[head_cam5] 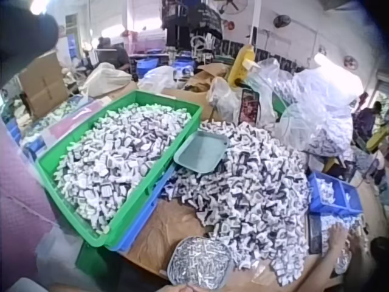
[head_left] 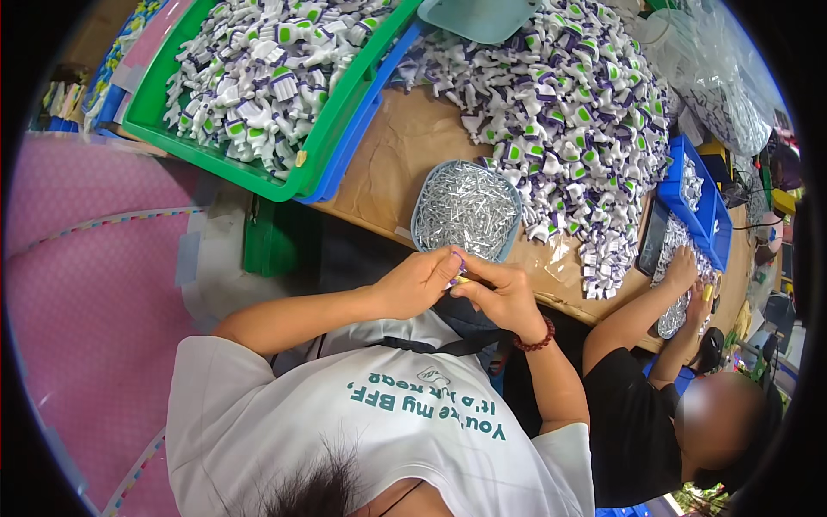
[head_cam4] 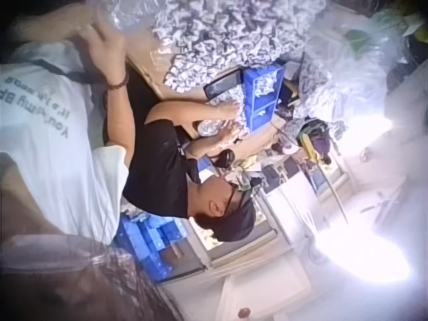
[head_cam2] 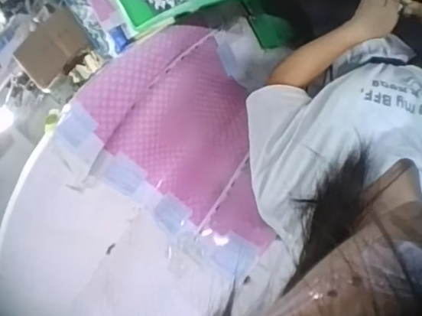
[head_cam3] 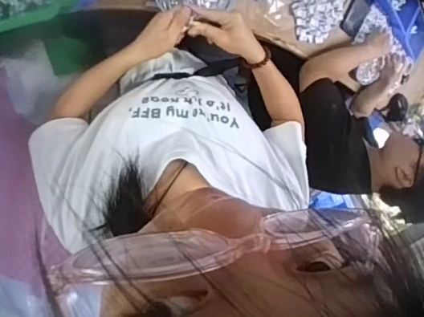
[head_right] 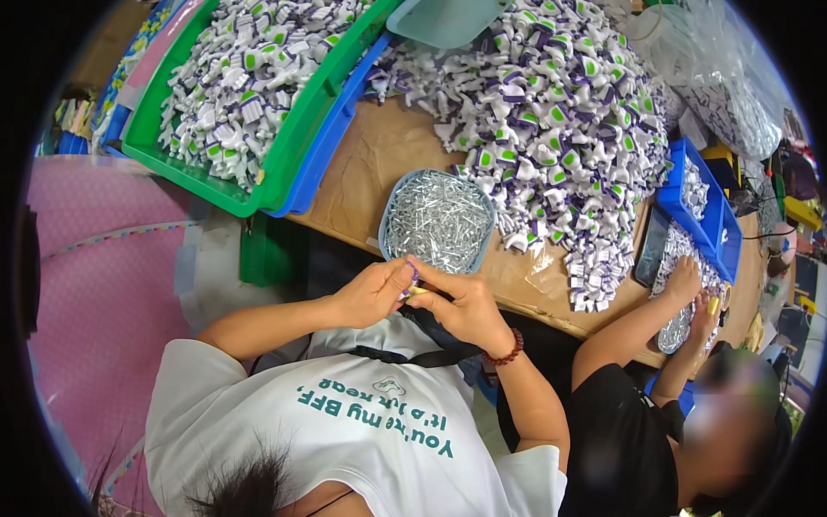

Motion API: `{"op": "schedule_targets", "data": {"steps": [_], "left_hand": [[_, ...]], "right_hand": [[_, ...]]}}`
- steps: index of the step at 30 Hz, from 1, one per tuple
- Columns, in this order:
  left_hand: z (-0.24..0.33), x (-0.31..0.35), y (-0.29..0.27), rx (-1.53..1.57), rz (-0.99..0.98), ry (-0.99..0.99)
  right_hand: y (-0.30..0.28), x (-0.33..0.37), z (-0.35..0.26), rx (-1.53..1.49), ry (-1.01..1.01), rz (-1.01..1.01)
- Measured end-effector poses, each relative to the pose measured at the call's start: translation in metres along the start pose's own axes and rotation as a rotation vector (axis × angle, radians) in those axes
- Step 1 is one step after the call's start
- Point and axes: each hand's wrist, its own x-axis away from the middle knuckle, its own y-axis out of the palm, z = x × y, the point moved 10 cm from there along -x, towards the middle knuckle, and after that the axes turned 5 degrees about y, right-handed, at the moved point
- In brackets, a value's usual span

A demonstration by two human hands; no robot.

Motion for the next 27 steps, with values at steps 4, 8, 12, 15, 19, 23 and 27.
{"op": "schedule_targets", "data": {"steps": [4, 8, 12, 15, 19, 23, 27], "left_hand": [[0.035, -0.02, -0.024, 0.41, 0.069, -0.045], [0.196, -0.035, -0.131, 0.706, 0.29, 0.645], [0.187, -0.046, -0.148, 0.55, 0.438, 0.513], [0.123, -0.064, -0.14, 0.246, 0.419, 0.363], [0.076, -0.085, -0.154, -0.3, 0.549, 0.402], [0.054, -0.104, -0.149, -0.854, 0.526, 0.384], [0.039, -0.13, -0.124, -0.897, 0.407, 0.514]], "right_hand": [[-0.02, -0.005, -0.012, -0.215, -0.012, 0.087], [-0.036, -0.004, -0.019, -0.273, 0.021, 0.135], [-0.038, -0.002, -0.004, -0.26, 0.053, 0.152], [-0.045, -0.001, 0.012, -0.173, 0.09, 0.18], [-0.054, 0.005, 0.023, -0.091, 0.089, 0.242], [-0.063, 0.011, 0.037, -0.087, 0.119, 0.281], [-0.069, 0.017, 0.035, 0.104, 0.086, 0.341]]}}
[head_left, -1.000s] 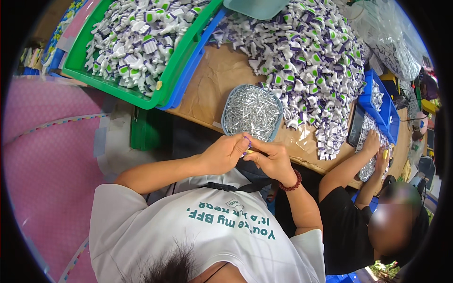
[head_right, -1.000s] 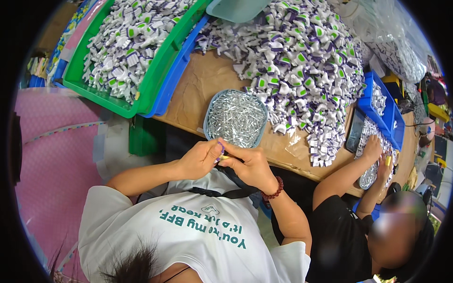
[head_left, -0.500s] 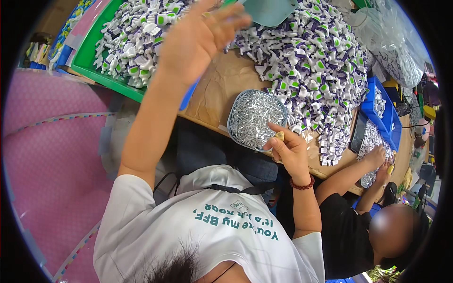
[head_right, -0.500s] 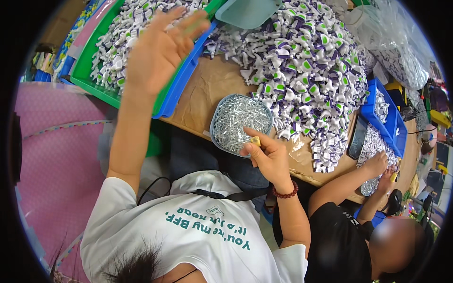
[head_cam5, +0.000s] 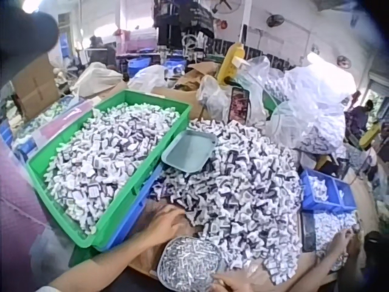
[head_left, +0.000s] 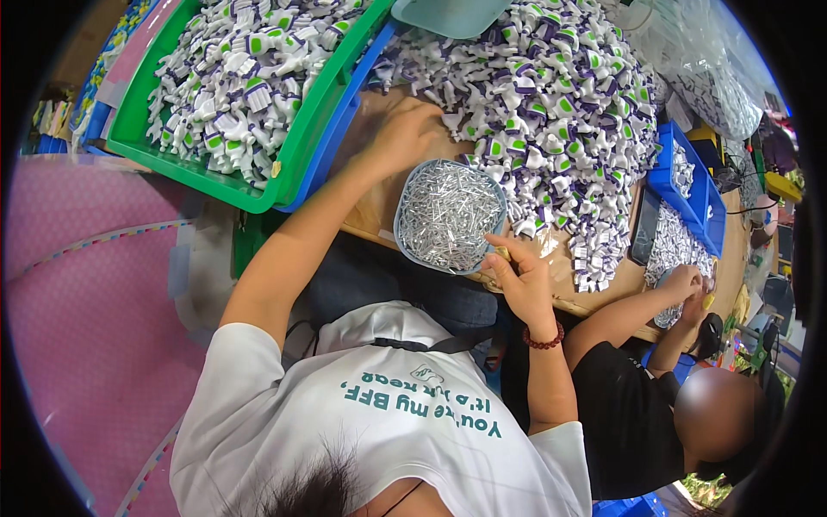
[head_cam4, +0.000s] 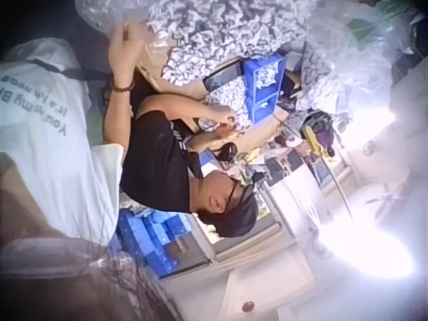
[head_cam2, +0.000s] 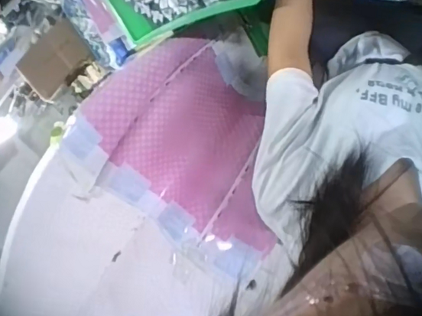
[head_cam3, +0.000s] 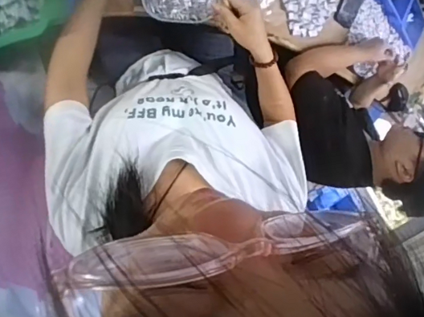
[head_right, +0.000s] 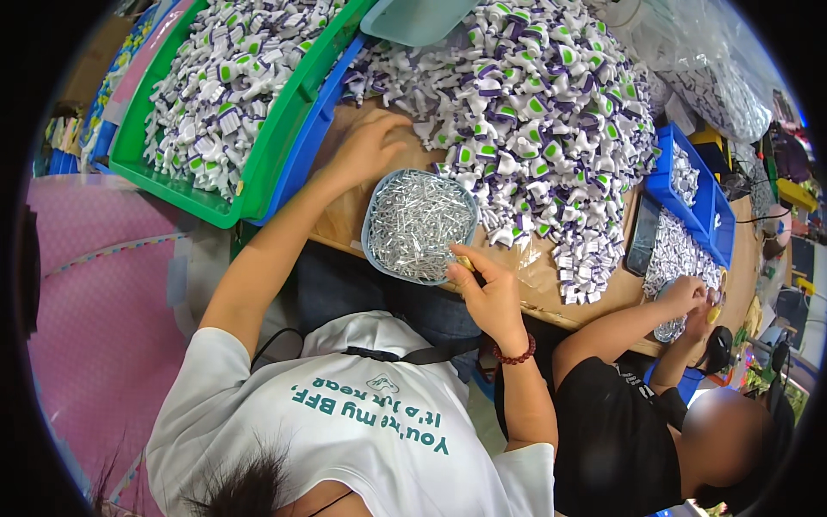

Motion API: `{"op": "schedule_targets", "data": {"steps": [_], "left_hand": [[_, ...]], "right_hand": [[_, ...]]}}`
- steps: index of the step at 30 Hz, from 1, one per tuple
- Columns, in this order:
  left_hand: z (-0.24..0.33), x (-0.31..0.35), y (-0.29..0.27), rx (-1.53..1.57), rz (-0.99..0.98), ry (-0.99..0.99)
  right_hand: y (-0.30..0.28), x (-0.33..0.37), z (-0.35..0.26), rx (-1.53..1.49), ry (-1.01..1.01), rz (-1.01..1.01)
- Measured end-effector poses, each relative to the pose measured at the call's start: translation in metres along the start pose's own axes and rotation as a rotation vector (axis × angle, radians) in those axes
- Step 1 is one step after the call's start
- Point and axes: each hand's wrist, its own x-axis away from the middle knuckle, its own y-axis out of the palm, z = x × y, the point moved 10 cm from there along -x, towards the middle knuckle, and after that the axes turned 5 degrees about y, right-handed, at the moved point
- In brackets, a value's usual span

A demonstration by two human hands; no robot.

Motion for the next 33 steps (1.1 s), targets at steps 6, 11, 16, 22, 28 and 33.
{"op": "schedule_targets", "data": {"steps": [6, 11, 16, 22, 28, 33], "left_hand": [[0.024, -0.028, 0.02, -0.181, -0.106, 0.117], [0.016, -0.022, 0.038, -0.327, -0.301, 0.215], [0.003, -0.015, 0.016, -0.024, -0.087, 0.071], [-0.004, 0.02, -0.014, 1.237, 0.184, -0.528], [0.039, 0.047, -0.049, 1.753, 0.173, -0.465], [0.034, 0.07, -0.035, 1.632, 0.115, -0.585]], "right_hand": [[-0.005, 0.001, -0.001, 0.044, 0.003, 0.034], [-0.009, -0.003, -0.006, 0.099, -0.015, 0.091], [-0.012, -0.007, -0.03, 0.411, -0.242, 0.234], [0.008, -0.012, -0.05, 0.74, -0.435, 0.284], [0.022, -0.029, -0.051, 0.927, -0.502, 0.262], [0.019, -0.026, -0.051, 0.902, -0.534, 0.214]]}}
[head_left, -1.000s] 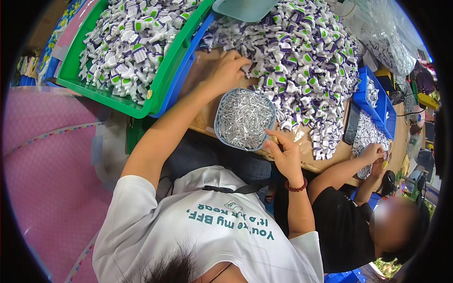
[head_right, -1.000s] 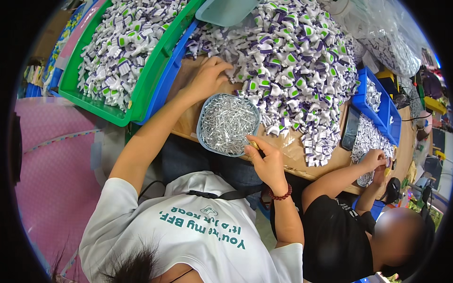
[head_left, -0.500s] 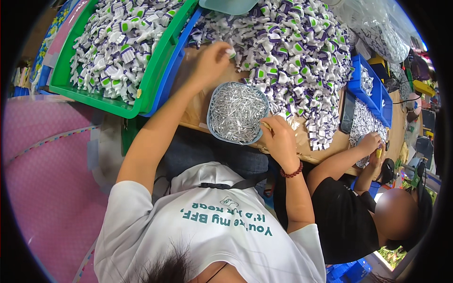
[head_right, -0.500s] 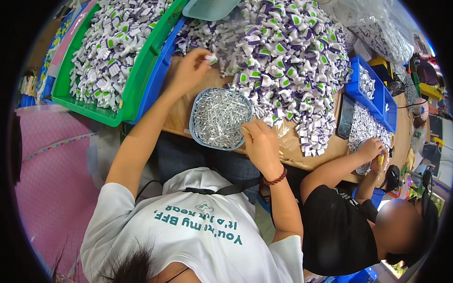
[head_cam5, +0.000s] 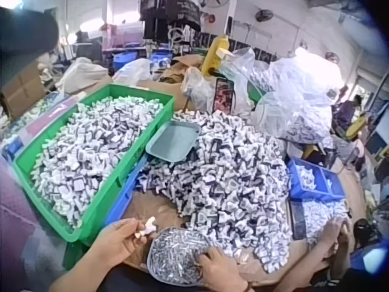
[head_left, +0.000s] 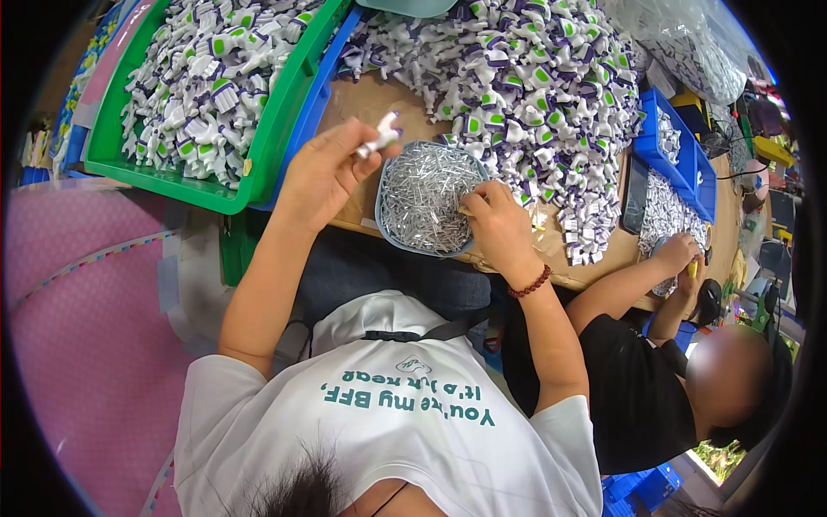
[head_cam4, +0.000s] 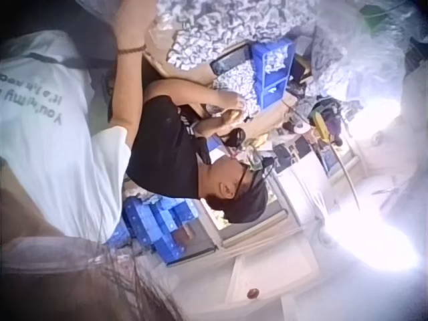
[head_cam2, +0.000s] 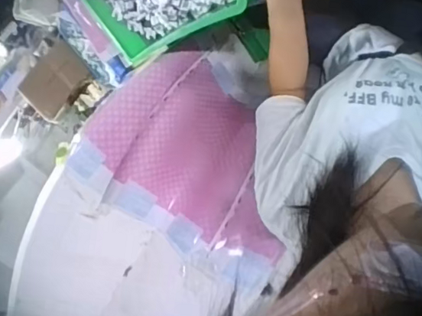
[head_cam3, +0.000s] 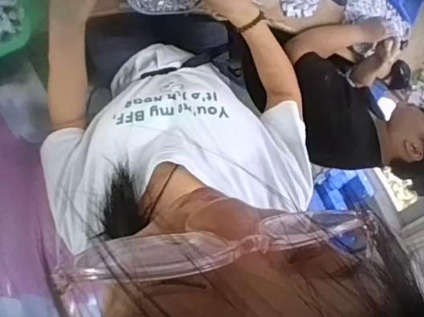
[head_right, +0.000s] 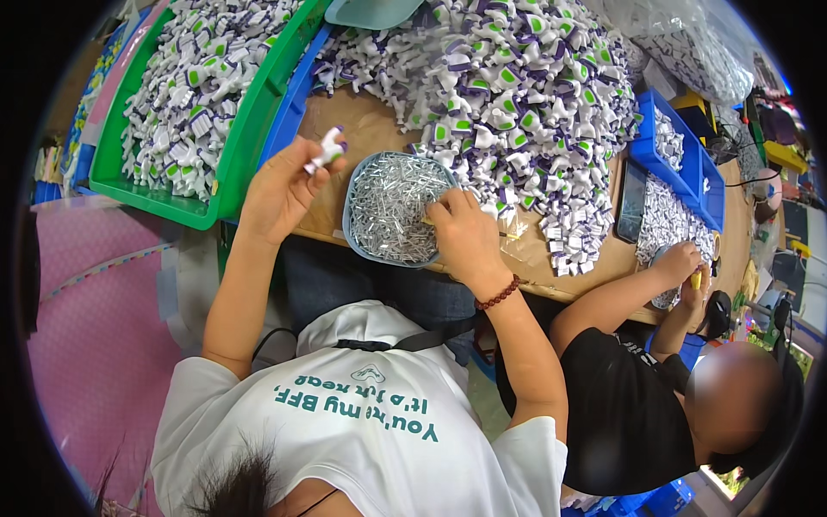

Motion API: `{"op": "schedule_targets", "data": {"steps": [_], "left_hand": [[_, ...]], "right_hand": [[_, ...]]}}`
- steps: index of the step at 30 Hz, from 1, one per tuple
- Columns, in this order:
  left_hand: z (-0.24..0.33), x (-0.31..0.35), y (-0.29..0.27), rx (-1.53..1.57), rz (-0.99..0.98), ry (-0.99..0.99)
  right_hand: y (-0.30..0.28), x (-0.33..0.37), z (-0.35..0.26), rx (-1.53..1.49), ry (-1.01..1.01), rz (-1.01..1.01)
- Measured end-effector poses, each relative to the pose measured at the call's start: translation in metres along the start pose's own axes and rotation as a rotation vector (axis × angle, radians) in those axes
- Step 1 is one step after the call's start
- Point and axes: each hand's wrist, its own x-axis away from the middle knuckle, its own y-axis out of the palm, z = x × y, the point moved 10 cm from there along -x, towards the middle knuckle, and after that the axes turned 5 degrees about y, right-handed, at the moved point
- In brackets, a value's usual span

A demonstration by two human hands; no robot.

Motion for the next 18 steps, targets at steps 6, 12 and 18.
{"op": "schedule_targets", "data": {"steps": [6, 12, 18], "left_hand": [[-0.01, 0.02, 0.03, -0.493, 0.051, 0.1], [-0.048, 0.024, 0.012, -0.402, 0.047, -0.113], [-0.073, 0.032, 0.013, -0.315, 0.031, -0.175]], "right_hand": [[0.003, 0.002, -0.001, 0.002, -0.002, 0.021], [0.001, -0.001, -0.006, -0.065, -0.014, -0.042], [-0.02, 0.002, 0.007, -0.543, 0.193, 0.051]]}}
